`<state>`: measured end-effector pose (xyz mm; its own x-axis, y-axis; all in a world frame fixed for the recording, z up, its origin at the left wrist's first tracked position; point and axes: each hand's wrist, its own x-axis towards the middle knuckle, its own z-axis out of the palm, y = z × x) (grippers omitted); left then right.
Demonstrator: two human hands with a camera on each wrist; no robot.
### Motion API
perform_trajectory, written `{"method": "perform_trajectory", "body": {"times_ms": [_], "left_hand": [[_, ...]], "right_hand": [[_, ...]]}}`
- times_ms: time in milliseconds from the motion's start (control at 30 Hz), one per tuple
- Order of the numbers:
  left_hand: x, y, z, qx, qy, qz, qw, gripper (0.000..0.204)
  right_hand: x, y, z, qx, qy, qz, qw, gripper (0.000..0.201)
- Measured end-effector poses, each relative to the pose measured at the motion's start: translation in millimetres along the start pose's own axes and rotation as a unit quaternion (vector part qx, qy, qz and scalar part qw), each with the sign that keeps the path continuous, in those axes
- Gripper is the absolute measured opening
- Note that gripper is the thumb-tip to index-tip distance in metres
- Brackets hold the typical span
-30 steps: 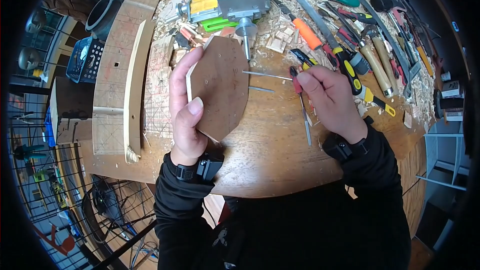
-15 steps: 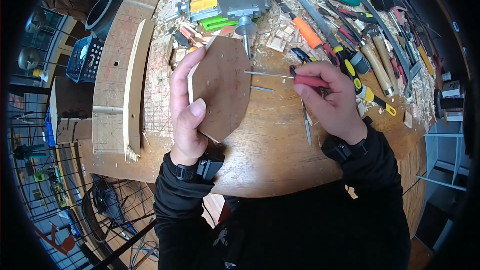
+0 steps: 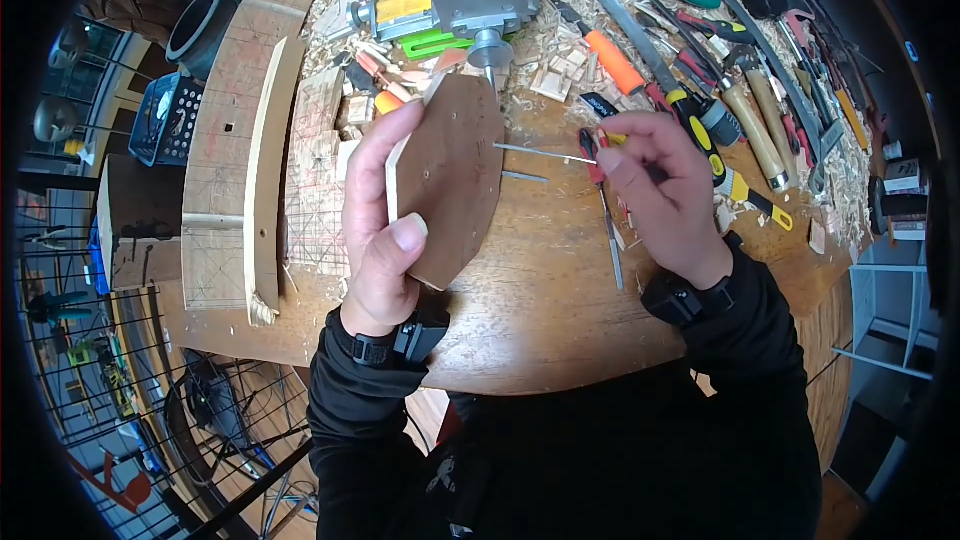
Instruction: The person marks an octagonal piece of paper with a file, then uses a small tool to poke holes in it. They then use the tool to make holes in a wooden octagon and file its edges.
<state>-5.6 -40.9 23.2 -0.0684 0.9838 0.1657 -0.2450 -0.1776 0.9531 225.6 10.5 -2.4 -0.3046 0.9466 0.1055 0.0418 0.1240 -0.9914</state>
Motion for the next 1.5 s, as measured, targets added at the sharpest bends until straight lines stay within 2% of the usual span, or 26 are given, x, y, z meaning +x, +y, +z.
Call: {"method": "perform_trajectory", "body": {"times_ms": [67,100,167,300,367,400,467,500,567,600,667,700,767,800,867,900,967,1000,1067,1200,1267,1300,1367,1433,1500], "left_hand": [[0.3,-0.3,-1.1,-0.004,0.004,-0.003,1.000,0.084],[2.3,-1.3,-4.2,0.006,0.003,0.000,1.000,0.083],[2.9,-0.7,-6.3,0.016,0.001,0.002,1.000,0.083],[0.9,-2.6,-4.9,0.000,-0.009,0.004,1.000,0.085],[0.5,-2.3,-6.1,0.006,-0.016,0.013,1.000,0.087],[0.6,-1.6,-6.8,0.014,-0.029,0.016,0.999,0.090],[0.9,-2.1,-6.9,0.020,-0.044,0.020,0.999,0.093],[0.8,-3.2,-7.3,0.036,-0.050,0.031,0.998,0.094],[0.9,-3.6,-8.0,0.052,-0.057,0.041,0.996,0.095],[2.0,-2.8,-9.0,0.080,-0.064,0.048,0.994,0.096],[3.3,-3.0,-12.9,0.108,-0.071,0.055,0.990,0.096],[3.4,-5.2,-16.3,0.130,-0.069,0.061,0.987,0.096],[3.2,-5.4,-17.2,0.152,-0.067,0.066,0.984,0.095],[2.5,-4.1,-15.0,0.148,-0.071,0.065,0.984,0.094],[2.1,-4.4,-12.8,0.143,-0.076,0.064,0.985,0.092],[2.7,-4.7,-12.6,0.131,-0.073,0.061,0.987,0.091],[3.3,-4.3,-12.3,0.121,-0.069,0.058,0.989,0.089],[4.0,-3.9,-11.7,0.108,-0.067,0.053,0.990,0.088],[4.2,-4.4,-11.7,0.094,-0.066,0.048,0.992,0.087],[2.4,-6.1,-12.5,0.135,-0.070,0.066,0.986,0.085],[2.8,-5.9,-12.1,0.144,-0.070,0.070,0.985,0.084],[3.6,-5.9,-12.2,0.138,-0.073,0.073,0.985,0.083],[4.1,-6.6,-13.3,0.132,-0.075,0.075,0.985,0.083],[4.0,-9.3,-14.5,0.181,-0.078,0.114,0.974,0.082],[5.4,-5.9,-7.6,0.165,-0.080,0.100,0.978,0.079]], "right_hand": [[0.8,-2.2,2.1,-0.115,0.040,-0.145,0.982,0.018],[1.3,-1.7,0.5,-0.114,0.038,-0.145,0.982,0.018],[0.8,0.0,-5.5,-0.057,-0.026,0.007,0.998,0.020],[-2.3,0.6,0.3,0.000,-0.010,-0.004,1.000,0.021],[0.4,7.9,4.1,-0.072,0.039,-0.130,0.988,0.021],[0.2,4.1,1.7,-0.071,0.039,-0.130,0.988,0.021],[-0.2,-6.9,-6.5,0.007,-0.019,0.051,0.999,0.022],[0.1,-5.2,-5.8,0.007,-0.018,0.050,0.999,0.022],[-0.3,2.3,-2.5,-0.040,0.026,-0.061,0.997,0.021],[0.1,5.0,-1.8,-0.040,0.026,-0.061,0.997,0.021],[1.4,8.4,-0.7,-0.054,0.046,-0.112,0.991,0.021],[1.6,5.5,-2.0,-0.053,0.045,-0.113,0.991,0.021],[1.0,-2.8,-6.5,0.002,-0.016,0.032,0.999,0.025],[0.5,-1.5,-6.3,0.001,-0.016,0.032,0.999,0.025],[-0.8,3.6,-4.6,-0.054,0.019,-0.053,0.997,0.023],[-0.3,4.5,-1.5,-0.054,0.017,-0.054,0.997,0.023],[1.4,4.9,6.8,-0.096,0.084,-0.135,0.983,0.021],[1.5,3.4,3.9,-0.096,0.084,-0.136,0.983,0.021],[1.1,-1.2,-6.8,0.009,-0.009,0.024,1.000,0.018],[1.1,7.3,-2.9,0.018,0.008,-0.035,0.999,0.021],[2.5,10.4,-1.3,-0.065,0.047,-0.126,0.989,0.020],[1.9,9.1,-2.3,-0.065,0.046,-0.126,0.989,0.020],[0.0,5.3,-6.5,-0.042,0.010,-0.049,0.998,0.019],[0.4,5.8,-9.5,-0.010,-0.006,-0.026,1.000,0.019],[0.6,5.6,-7.2,0.020,-0.021,-0.002,1.000,0.020]]}}
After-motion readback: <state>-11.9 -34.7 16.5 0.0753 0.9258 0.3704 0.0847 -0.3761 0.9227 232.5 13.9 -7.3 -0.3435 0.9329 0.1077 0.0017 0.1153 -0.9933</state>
